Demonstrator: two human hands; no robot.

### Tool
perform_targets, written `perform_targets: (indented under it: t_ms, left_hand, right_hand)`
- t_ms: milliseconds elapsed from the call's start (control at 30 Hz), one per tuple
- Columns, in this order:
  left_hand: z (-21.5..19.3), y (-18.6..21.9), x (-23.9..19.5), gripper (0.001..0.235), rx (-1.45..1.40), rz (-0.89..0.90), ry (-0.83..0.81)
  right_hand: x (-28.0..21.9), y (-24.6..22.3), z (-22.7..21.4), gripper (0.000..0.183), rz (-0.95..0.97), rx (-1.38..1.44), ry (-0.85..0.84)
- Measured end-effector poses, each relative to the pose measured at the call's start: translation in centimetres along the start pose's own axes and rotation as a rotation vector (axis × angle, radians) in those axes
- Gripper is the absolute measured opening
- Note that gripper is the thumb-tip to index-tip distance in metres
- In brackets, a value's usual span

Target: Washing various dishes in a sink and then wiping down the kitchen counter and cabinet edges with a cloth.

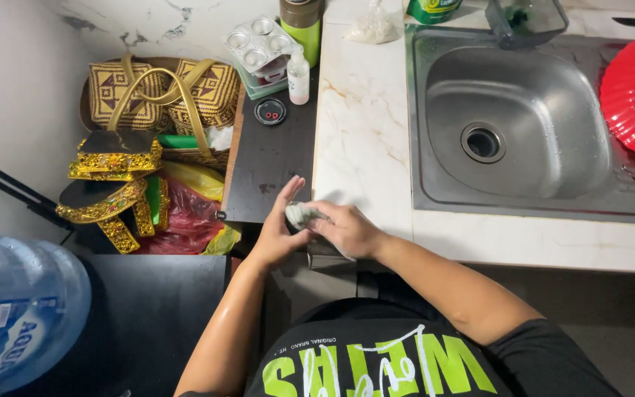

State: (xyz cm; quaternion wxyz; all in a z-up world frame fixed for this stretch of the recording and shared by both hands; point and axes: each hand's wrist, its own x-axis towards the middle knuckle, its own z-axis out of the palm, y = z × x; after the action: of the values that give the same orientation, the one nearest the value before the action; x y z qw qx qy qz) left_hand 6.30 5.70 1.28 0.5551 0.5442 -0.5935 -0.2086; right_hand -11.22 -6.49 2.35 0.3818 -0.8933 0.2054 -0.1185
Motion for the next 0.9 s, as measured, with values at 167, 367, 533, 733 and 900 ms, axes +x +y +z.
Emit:
perform_targets:
  t_ms: [167,367,533,733,900]
  left_hand:
    - [-3.6,-5.5,-2.6,0.035,-0.295,-0.353,0.124]
    - [-10.4,-4.3,0.1,0.034,0.583,-0.006,0.719]
    - [-3.6,-13.1,-1.6,0.060,0.816,-0.254,-0.026]
    - [2.2,-20.6,4.3,0.067,0.896,-0.216,-0.204]
    - [3.5,-23.9,9.6,0.053,0.947,-0.186,-0.224]
  right_hand:
    - [2.3,-2.0,-2.0,0.042,-0.090,0.490,-0.076]
    - [2.9,5.9,-3.6,0.061,-0.157,-0.613,0.076]
    - [2.9,4.8,-3.3,0.066,-0.094,-0.630,0.071]
    - [3.6,3.9,-3.7,0.070,-0.081,-0.647,0.069]
    - [3.7,4.5,-3.7,0.070,-0.068,-0.651,0.045]
